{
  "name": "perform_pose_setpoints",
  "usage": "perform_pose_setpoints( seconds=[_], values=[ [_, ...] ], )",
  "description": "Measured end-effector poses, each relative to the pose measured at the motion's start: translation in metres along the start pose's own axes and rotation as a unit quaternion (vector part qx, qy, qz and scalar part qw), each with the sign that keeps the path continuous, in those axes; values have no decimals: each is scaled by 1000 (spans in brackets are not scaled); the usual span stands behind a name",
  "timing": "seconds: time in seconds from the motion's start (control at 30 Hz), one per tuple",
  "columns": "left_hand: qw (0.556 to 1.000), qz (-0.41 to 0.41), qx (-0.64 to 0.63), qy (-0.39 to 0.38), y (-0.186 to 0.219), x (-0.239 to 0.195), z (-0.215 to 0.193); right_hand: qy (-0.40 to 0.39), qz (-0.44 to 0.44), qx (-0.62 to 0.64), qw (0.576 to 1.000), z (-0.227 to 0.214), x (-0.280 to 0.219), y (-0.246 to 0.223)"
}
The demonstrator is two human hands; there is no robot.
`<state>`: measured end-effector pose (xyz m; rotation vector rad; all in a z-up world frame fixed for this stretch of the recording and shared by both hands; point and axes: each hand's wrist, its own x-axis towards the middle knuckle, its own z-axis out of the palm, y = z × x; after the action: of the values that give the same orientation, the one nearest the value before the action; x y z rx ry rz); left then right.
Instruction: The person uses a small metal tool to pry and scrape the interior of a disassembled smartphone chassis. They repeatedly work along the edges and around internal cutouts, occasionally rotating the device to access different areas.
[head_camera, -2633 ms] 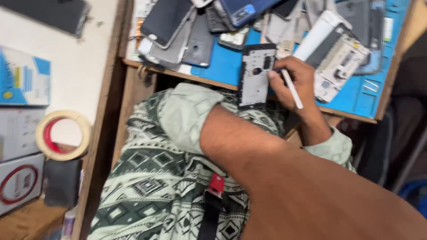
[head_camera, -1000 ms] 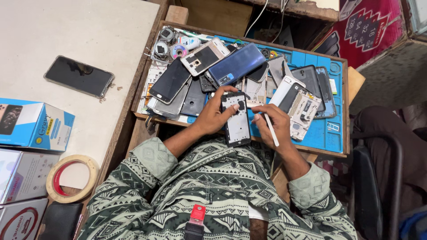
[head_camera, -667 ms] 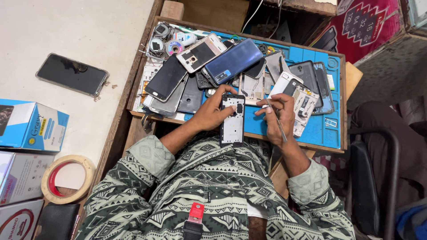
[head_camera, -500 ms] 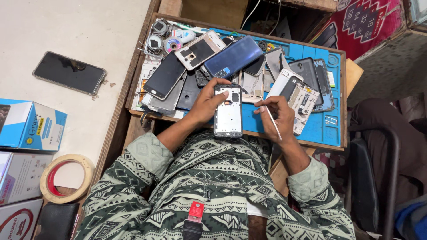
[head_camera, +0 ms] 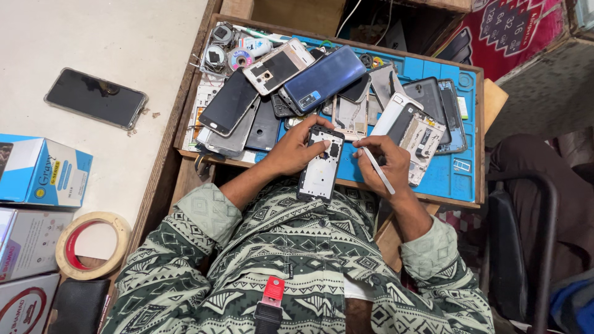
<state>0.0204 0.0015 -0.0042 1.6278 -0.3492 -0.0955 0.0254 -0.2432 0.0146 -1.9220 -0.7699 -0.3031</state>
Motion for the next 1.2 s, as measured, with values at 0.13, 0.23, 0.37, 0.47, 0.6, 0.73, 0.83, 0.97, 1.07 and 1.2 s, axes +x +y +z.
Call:
perform_pose_setpoints(
  seconds=[0.13, 0.23, 0.37, 0.47, 0.6, 0.73, 0.83, 0.97, 1.07, 1.2],
  values=[
    [1000, 4, 2, 3, -1, 0, 0, -2, -8, -24, 1000, -1, 1, -1],
    [1000, 2, -14, 5, -2, -1, 0, -6, 2, -35, 999, -1, 0, -4],
    [999, 14, -49, -12, -4, -3, -1, -22, 6, -36, 999, 0, 2, -10],
    [995, 45, -90, -29, -2, -5, -2, -27, -6, -71, 997, 1, 7, -16],
    [990, 64, -121, -39, 1, -10, -1, -57, -25, -70, 996, 3, 9, -25],
    [990, 72, -117, -37, 3, -11, 0, -83, 10, -12, 996, 6, 9, -27],
    [991, 69, -108, -36, 5, -11, 0, -86, 44, -2, 995, 8, 5, -22],
    [994, 65, -76, -35, 6, -13, 0, -81, 91, 28, 992, 13, 0, -12],
    [996, 69, -51, -33, 8, -13, 0, -81, 132, 36, 987, 16, -2, -6],
    [996, 73, -41, -30, 9, -13, 0, -77, 154, 41, 984, 18, -2, -5]
  ],
)
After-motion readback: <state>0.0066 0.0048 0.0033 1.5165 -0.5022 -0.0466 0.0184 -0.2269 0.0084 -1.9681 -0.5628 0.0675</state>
